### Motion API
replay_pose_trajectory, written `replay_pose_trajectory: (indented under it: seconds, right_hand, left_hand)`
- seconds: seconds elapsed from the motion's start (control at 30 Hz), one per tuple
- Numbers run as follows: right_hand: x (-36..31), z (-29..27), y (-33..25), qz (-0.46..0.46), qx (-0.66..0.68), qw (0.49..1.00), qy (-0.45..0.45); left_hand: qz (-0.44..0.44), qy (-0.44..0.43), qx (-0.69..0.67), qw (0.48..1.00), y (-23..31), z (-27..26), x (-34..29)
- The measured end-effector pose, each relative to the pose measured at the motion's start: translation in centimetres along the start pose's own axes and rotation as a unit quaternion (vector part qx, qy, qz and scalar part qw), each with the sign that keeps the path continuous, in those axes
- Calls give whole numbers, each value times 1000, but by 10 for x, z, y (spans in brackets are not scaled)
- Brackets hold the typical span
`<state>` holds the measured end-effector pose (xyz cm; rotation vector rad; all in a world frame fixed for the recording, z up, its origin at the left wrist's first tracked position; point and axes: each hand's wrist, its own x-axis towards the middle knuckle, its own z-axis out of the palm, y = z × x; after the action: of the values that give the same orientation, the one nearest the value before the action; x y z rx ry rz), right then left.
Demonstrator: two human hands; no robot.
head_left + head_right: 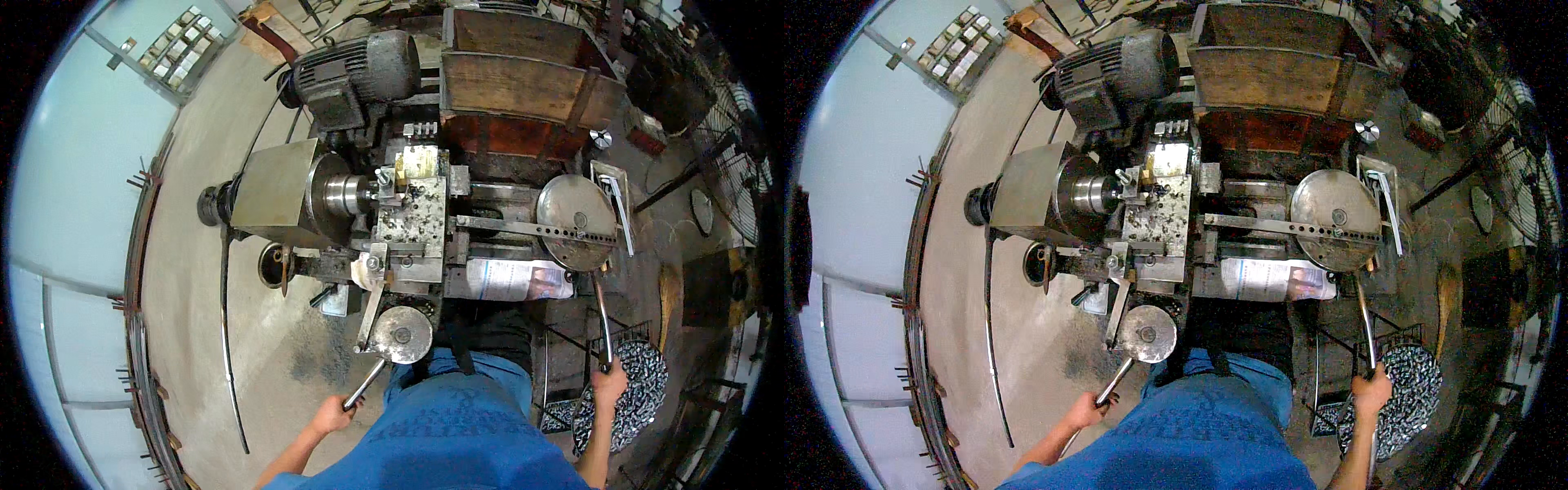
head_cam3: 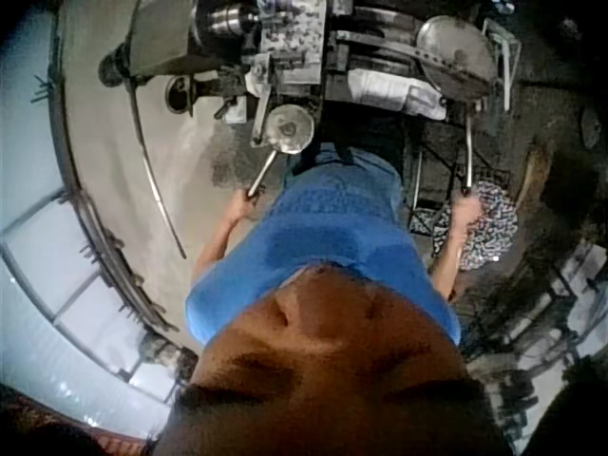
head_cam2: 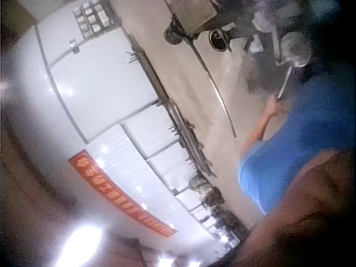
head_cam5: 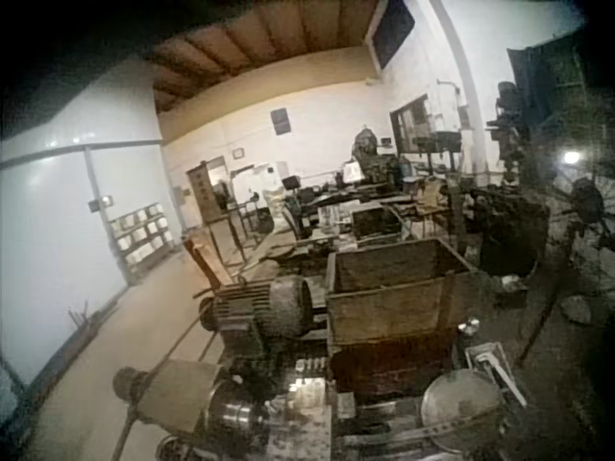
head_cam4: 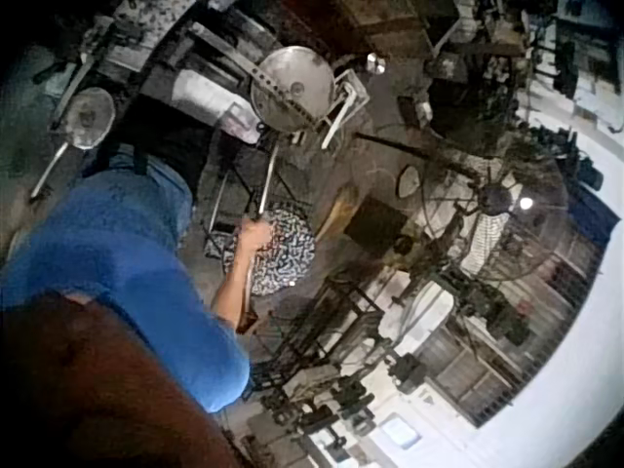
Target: The person operates a lathe by pulling a long lever to advance a workpiece, then uses both hands to pick up, turn over, and place metal components into a collection tray.
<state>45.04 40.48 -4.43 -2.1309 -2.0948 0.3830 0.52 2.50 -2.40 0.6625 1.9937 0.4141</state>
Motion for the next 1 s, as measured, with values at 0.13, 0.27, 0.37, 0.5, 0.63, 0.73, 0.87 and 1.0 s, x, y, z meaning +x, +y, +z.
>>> replay_pose_trajectory:
  seconds: [0.13,0.27,0.37,0.5,0.63,0.73,0.87,1.0]
  right_hand:
    - [-4,2,-9,24,-1,1000,11]
    - [-5,5,-8,24,28,999,28]
    - [-8,1,-17,28,9,999,33]
    - [-12,-9,-27,41,4,999,3]
    - [31,2,21,8,-119,992,29]
    - [110,-13,53,-67,-227,968,82]
    - [219,-41,35,19,-254,962,96]
    - [231,-27,-3,-14,-214,964,155]
  left_hand:
    - [20,29,-14,999,-3,5,2]
    - [30,19,-22,999,-6,7,4]
    - [25,24,-19,999,-3,6,5]
    - [6,9,-14,1000,-2,0,6]
    - [6,-98,-113,989,-19,-11,9]
    - [18,-132,-230,964,24,-58,18]
    - [38,65,-4,997,17,-119,93]
    - [69,274,349,893,-20,-157,169]
